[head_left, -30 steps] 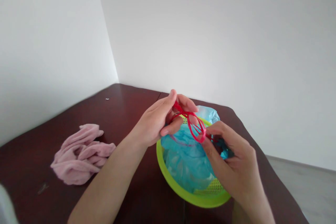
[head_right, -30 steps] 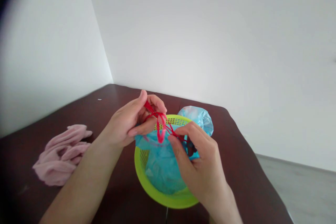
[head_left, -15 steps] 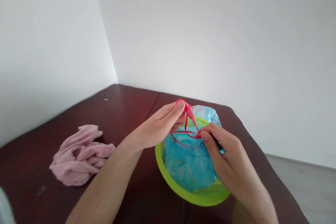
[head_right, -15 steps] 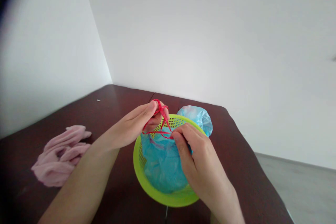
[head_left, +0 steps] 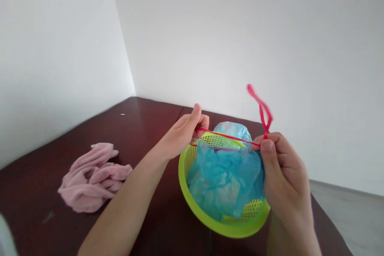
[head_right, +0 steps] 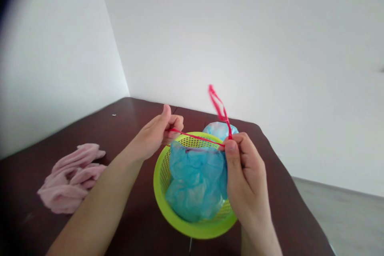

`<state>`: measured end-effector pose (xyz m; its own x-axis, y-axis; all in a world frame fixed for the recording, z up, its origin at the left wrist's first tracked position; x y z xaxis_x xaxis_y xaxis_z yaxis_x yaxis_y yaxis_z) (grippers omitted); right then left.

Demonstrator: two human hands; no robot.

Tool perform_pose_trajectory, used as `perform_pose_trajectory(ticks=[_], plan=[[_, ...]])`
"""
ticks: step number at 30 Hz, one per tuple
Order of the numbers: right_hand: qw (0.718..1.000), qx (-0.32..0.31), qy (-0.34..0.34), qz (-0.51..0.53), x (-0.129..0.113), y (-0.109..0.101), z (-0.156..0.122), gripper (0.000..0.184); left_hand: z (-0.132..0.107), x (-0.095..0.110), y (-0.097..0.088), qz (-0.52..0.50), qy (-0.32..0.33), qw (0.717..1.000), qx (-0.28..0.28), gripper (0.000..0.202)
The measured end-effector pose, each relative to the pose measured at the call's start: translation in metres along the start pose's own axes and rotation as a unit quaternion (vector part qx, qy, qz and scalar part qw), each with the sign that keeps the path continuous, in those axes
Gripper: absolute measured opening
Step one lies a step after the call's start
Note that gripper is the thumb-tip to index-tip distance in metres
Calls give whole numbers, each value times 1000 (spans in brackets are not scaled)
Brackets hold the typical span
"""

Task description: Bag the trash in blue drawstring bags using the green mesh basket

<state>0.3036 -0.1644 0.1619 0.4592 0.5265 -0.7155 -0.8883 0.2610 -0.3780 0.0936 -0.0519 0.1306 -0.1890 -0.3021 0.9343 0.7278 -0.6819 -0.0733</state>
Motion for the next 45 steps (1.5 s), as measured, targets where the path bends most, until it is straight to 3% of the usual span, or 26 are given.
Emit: perform_pose_trajectory(ticks=[3,5,10,16,18,20,24,29,31,35,38,42,45], plan=[[999,6,-8,30,6,1,2,40,3,5,10,-106,23,993,-47,84],[998,29,-20,61,9,-1,1,35,3,10,10,-174,38,983,-43,80],[986,102,-9,130,20,-8,-3,29,-1,16,-8,-243,85,965,42,53],[971,87,4,223,33,-5,4,31,-19,31,-21,-310,187,924,125,32],[965,70,13,253,35,0,6,32,-21,37,-16,-343,208,910,105,32],[960,41,8,276,31,7,6,32,-19,41,-5,-338,219,914,52,48],[966,-27,-31,255,12,19,5,29,-12,35,26,-239,186,950,-78,87],[972,-194,-13,130,-3,51,1,34,-12,13,64,-128,26,979,-156,113],[966,-239,1,99,-2,61,-2,34,-14,14,68,-66,3,987,-149,104],[965,-261,20,18,4,68,-4,42,-14,27,51,26,50,997,-61,46],[965,-262,13,-16,3,68,-3,50,-11,28,38,-25,87,996,-27,53],[966,-257,5,-10,1,66,-3,52,-5,21,43,-95,68,990,-84,59],[975,-221,20,21,5,58,-4,30,-7,16,50,-108,41,986,-117,57]])
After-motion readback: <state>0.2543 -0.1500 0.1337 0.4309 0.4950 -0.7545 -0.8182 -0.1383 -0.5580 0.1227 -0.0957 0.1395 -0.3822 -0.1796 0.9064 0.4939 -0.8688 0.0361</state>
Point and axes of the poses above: each hand's wrist, its own z-axis towards the middle knuckle, its own y-axis out of the palm, x = y × z, the point moved 10 cm from there along z, towards the middle knuckle, and after that the axes turned 13 degrees about -x, right-handed, at the moved point
